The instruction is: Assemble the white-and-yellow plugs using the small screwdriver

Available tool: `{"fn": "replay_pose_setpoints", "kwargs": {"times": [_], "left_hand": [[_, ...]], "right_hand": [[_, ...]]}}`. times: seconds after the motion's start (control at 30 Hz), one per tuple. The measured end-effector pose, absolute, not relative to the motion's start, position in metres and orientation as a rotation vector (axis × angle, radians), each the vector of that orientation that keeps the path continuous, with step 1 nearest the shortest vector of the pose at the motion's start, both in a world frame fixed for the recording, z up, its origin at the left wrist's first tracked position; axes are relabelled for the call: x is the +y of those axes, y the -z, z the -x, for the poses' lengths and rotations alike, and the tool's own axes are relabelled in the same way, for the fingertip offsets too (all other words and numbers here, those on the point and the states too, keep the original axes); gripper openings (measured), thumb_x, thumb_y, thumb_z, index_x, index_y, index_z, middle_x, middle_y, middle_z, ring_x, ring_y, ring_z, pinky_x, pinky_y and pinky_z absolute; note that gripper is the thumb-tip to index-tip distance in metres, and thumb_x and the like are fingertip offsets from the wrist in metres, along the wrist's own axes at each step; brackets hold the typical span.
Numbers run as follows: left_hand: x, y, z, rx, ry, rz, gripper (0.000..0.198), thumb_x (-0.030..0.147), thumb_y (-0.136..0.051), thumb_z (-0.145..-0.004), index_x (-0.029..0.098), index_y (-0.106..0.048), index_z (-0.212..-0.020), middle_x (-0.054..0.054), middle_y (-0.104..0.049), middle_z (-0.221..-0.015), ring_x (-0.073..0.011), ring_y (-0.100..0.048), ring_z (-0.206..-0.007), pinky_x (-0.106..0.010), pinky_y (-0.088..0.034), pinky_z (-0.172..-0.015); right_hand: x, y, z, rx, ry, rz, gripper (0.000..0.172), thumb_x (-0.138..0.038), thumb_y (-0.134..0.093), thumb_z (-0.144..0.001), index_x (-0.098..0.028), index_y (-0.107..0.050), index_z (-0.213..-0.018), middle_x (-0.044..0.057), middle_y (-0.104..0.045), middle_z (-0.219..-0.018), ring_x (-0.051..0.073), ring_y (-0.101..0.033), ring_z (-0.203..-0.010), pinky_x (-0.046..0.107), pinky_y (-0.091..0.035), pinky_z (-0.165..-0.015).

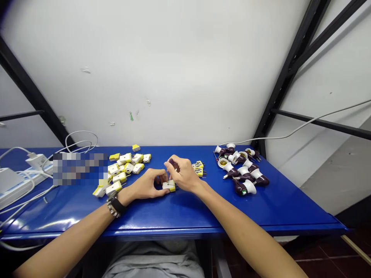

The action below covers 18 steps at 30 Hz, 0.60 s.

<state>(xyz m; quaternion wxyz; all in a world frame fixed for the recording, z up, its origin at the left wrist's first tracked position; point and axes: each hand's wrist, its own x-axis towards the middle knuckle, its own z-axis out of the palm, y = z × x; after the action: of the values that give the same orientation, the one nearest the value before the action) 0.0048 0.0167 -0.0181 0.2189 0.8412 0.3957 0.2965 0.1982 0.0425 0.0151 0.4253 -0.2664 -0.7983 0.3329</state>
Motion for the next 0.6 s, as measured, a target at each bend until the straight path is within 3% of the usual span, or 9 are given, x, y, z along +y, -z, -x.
{"fn": "replay_pose_setpoints", "kwargs": {"times": [0.1,0.17,0.27,0.43,0.6], "left_hand": [[0.0166,0.0176,-0.0062,1.075,-0.876,-2.351,0.019,0.026,-0.076,-0.075,0.017,-0.068,-0.090,-0.001,-0.071,-0.082,-0.0147,-0.061,-0.072,-0.025,-0.047,-0.068],[0.0171,0.0172,-0.0083,1.037,-0.971,-2.302,0.014,0.028,-0.069,-0.084,0.016,-0.070,-0.091,-0.003,-0.073,-0.086,-0.0164,-0.064,-0.078,-0.026,-0.049,-0.073],[0.0185,0.0174,-0.0114,0.984,-1.029,-2.180,0.023,0.029,-0.056,-0.095,0.014,-0.072,-0.088,-0.005,-0.074,-0.084,-0.0166,-0.066,-0.078,-0.025,-0.051,-0.074],[0.0198,0.0182,-0.0124,0.999,-0.948,-2.149,0.025,0.027,-0.054,-0.096,0.014,-0.072,-0.086,-0.004,-0.075,-0.081,-0.0153,-0.067,-0.072,-0.024,-0.051,-0.071],[0.0211,0.0186,-0.0106,1.038,-0.936,-2.167,0.026,0.027,-0.054,-0.096,0.014,-0.071,-0.083,-0.003,-0.072,-0.075,-0.0125,-0.061,-0.064,-0.022,-0.046,-0.063]], "right_hand": [[0.0417,-0.0180,-0.1984,-2.043,-0.862,0.660,0.025,-0.035,-0.049,-0.099,-0.019,-0.055,-0.080,-0.001,-0.061,-0.068,0.011,-0.060,-0.054,0.023,-0.047,-0.054],[0.0418,-0.0196,-0.1987,-2.069,-0.902,0.638,0.026,-0.034,-0.048,-0.099,-0.019,-0.057,-0.080,-0.001,-0.061,-0.069,0.011,-0.059,-0.056,0.023,-0.047,-0.055],[0.0431,-0.0195,-0.1983,-2.093,-0.910,0.613,0.027,-0.035,-0.049,-0.099,-0.018,-0.061,-0.081,0.000,-0.063,-0.071,0.012,-0.059,-0.060,0.023,-0.048,-0.057],[0.0434,-0.0158,-0.1947,-1.877,-0.754,0.677,0.021,-0.038,-0.070,-0.085,-0.017,-0.070,-0.088,0.003,-0.067,-0.078,0.014,-0.061,-0.062,0.024,-0.050,-0.056],[0.0406,-0.0187,-0.1947,-1.912,-0.681,0.692,0.022,-0.034,-0.063,-0.091,-0.017,-0.071,-0.079,0.003,-0.067,-0.070,0.013,-0.059,-0.059,0.024,-0.047,-0.056]]}}
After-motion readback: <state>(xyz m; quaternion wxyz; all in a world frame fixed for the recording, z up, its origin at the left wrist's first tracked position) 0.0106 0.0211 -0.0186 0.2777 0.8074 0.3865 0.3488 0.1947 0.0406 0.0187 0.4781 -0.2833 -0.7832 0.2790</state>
